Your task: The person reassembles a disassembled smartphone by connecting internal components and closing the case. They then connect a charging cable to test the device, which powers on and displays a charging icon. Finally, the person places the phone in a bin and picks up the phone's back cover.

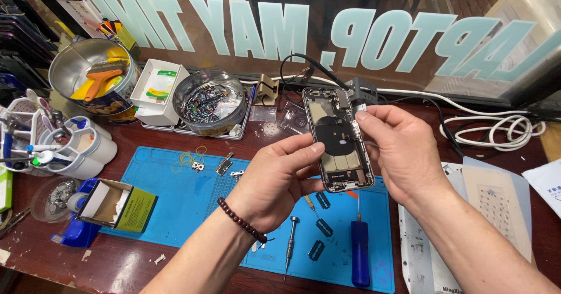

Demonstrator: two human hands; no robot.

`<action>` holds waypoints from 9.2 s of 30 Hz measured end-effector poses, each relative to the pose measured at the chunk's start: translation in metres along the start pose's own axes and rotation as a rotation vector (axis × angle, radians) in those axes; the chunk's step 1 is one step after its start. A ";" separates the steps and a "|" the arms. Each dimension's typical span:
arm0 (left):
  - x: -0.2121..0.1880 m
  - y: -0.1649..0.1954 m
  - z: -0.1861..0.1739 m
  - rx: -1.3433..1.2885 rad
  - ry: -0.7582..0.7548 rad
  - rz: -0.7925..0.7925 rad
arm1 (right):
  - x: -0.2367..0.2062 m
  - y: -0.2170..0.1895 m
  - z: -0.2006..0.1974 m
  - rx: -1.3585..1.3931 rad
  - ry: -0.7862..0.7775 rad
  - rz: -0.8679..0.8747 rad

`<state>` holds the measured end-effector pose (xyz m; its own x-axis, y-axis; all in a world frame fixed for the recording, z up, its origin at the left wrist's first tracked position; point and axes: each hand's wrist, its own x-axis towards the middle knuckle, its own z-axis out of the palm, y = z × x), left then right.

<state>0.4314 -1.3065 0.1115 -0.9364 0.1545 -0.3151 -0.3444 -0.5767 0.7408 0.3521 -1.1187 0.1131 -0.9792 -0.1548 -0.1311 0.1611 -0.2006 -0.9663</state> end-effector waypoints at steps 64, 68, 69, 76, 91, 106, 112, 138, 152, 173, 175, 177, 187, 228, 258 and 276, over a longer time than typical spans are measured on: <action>-0.001 -0.039 -0.103 -0.052 0.128 -0.345 | -0.040 0.082 0.017 -0.355 -0.278 0.533; -0.008 -0.044 -0.105 -0.098 0.237 -0.324 | -0.039 0.090 0.013 -0.425 -0.327 0.532; -0.009 -0.044 -0.105 -0.104 0.262 -0.311 | -0.039 0.090 0.012 -0.440 -0.341 0.529; 0.012 -0.068 -0.090 0.084 0.270 -0.289 | -0.041 0.087 0.000 -0.449 -0.307 0.584; 0.039 -0.092 -0.043 0.158 0.200 -0.210 | -0.043 0.071 -0.034 -0.276 -0.112 0.524; 0.035 -0.066 -0.032 0.072 0.181 -0.169 | -0.043 0.058 -0.026 -0.232 -0.153 0.472; 0.035 -0.058 -0.037 0.026 0.163 -0.096 | -0.042 0.059 -0.025 -0.230 -0.197 0.408; 0.017 -0.051 -0.022 0.059 0.213 -0.042 | -0.052 0.052 -0.004 -0.537 -0.020 0.009; 0.023 -0.052 -0.015 -0.579 -0.248 -0.132 | -0.081 0.017 0.018 -0.924 0.074 -0.785; 0.029 -0.046 -0.017 -0.442 -0.092 -0.160 | -0.041 0.038 -0.009 -0.063 -0.024 0.287; 0.029 -0.048 -0.018 -0.436 -0.070 -0.127 | -0.040 0.040 -0.009 -0.028 -0.013 0.283; 0.031 -0.052 -0.020 -0.381 -0.039 -0.150 | -0.041 0.041 -0.010 -0.012 -0.023 0.307; 0.041 -0.062 -0.030 -0.330 -0.010 -0.173 | -0.038 0.044 -0.013 0.113 -0.084 0.318; 0.094 -0.197 0.171 0.536 0.013 -0.201 | -0.139 0.015 -0.238 -0.454 0.629 0.188; 0.052 -0.210 0.256 0.912 0.086 0.273 | -0.130 0.011 -0.269 -0.294 0.444 0.083; 0.079 -0.224 0.202 0.842 0.219 0.022 | -0.113 0.027 -0.270 -0.975 0.454 0.041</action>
<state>0.4207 -1.0032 0.0402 -0.9392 -0.0571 -0.3386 -0.3426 0.2212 0.9131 0.4336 -0.8454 0.0416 -0.9619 0.2700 -0.0429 0.2234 0.6857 -0.6928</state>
